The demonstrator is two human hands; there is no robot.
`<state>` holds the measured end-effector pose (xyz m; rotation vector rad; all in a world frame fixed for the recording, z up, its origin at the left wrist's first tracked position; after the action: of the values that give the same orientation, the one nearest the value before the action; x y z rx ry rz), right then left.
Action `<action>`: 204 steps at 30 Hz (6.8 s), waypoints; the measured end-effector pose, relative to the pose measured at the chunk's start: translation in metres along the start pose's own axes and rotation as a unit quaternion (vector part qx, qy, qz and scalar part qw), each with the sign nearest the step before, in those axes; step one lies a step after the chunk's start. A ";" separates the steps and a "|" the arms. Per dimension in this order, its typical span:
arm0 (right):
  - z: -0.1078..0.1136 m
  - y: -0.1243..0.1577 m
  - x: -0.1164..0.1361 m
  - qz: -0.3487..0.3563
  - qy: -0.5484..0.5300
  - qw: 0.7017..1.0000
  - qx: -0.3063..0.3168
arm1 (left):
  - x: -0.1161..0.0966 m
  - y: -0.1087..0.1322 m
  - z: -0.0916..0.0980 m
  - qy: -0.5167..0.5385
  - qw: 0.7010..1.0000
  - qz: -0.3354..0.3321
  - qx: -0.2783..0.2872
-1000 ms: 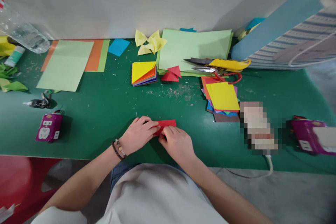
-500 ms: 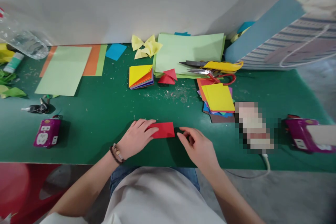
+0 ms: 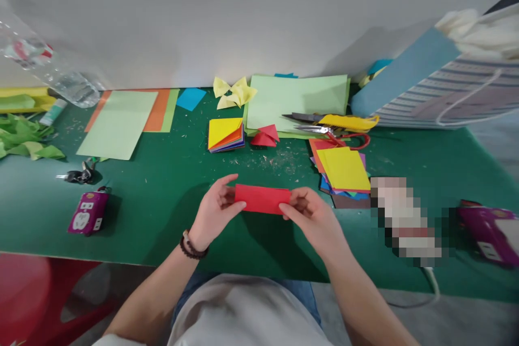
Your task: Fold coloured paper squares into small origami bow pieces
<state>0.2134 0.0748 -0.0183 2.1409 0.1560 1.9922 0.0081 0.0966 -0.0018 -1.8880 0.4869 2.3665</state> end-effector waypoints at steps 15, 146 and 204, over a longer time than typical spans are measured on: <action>-0.022 -0.072 0.030 0.050 -0.028 0.998 0.004 | -0.007 -0.048 0.020 0.193 0.975 0.078 -0.079; -0.032 -0.048 0.022 0.151 -0.143 0.975 -0.073 | 0.000 -0.035 0.008 0.167 0.970 0.037 -0.175; -0.037 -0.054 0.031 0.063 0.075 0.995 0.036 | -0.007 -0.040 0.004 -0.017 0.993 0.014 -0.116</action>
<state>0.1826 0.1373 0.0016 2.0906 0.1193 2.2529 0.0157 0.1368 -0.0025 -1.9378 0.2472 2.5672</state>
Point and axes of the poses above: each hand's wrist, its own y-axis away from the middle knuckle, its own z-axis out of the back of the hand, x = y × z, the point moved 8 cm from there along -y, towards the middle knuckle, and after that the axes turned 11 degrees about -y, right-handed, at the moved point
